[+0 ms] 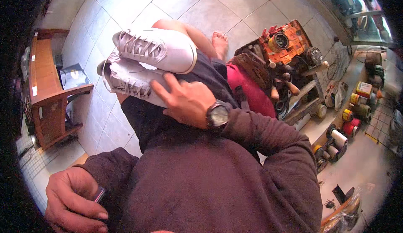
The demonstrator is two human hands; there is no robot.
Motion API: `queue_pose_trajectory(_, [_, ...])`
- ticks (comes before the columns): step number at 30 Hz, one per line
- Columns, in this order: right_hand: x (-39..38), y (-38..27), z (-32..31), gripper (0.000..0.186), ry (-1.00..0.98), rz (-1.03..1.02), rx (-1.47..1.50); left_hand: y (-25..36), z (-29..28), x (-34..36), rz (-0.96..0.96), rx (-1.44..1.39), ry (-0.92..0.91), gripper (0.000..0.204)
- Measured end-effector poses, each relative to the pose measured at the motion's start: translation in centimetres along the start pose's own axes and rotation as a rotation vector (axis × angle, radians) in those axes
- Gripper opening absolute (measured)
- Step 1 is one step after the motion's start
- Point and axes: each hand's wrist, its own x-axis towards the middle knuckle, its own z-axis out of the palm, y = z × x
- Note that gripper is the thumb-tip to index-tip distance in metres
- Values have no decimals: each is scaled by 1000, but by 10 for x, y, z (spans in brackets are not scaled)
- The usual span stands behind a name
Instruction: Repairing a white sneaker by inspecting the sole and applying a repair patch.
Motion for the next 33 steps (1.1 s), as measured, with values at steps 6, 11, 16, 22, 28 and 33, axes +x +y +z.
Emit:
queue_pose_trajectory(6, [2, 3, 19, 103, -74, 18, -233, 3, 5, 13, -99, 76, -100, 16])
queue_pose_trajectory(11, [1, 5, 20, 101, 5, 14, -229, -19, 22, 22, 113, -158, -41, 14])
queue_pose_trajectory(16, [-5, 3, -13, 94, -122, 3, 162, -23, 19, 13, 132, -224, -45, 14])
queue_pose_trajectory(22, [-40, 17, -43, 78, -154, 273, 1236, -27, 14, 19, 87, -327, -107, 11])
queue_pose_trajectory(28, [-97, 51, -80, 124, -145, 399, 1554, -40, 19, 37, 159, -366, -70, 11])
queue_pose_trajectory(33, [-61, 57, -121, 106, 269, 490, 1395, -1, -3, 39, -180, -96, -130, 12])
